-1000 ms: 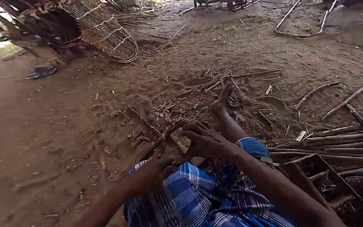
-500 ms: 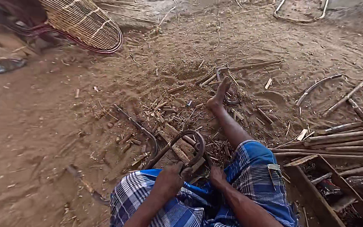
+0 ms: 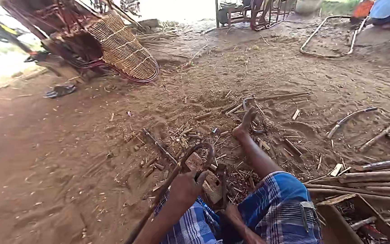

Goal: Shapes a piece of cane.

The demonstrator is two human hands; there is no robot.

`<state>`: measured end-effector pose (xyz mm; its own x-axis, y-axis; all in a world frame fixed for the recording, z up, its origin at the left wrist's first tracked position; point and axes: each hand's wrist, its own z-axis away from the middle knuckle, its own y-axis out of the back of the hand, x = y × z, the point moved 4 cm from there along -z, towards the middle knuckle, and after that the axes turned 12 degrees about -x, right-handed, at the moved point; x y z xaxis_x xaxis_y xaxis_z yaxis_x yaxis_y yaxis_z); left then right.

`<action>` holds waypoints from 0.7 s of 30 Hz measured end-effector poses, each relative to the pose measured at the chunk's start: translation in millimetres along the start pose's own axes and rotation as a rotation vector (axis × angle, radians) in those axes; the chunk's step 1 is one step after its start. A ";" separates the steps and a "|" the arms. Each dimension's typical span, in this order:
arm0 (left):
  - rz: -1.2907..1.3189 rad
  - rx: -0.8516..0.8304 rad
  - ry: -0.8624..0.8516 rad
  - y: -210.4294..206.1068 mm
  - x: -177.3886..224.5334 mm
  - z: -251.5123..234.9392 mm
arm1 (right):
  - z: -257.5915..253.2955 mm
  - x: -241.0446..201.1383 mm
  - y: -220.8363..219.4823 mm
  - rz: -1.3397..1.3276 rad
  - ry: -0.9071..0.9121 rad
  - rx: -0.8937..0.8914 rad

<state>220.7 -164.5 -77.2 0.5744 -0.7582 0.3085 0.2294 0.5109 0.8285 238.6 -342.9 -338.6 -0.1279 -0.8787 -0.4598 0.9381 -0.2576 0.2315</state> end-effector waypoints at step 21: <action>1.019 -0.928 -0.326 -140.7 -1.0 -1.8 | 240.9 61.3 171.4 0.559 0.452 0.231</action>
<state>189.2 -235.0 -194.9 0.6240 0.1058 0.7742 0.3295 0.8628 -0.3834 313.9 -537.7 -120.6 0.5386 -0.6654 -0.5168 0.7269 0.0568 0.6844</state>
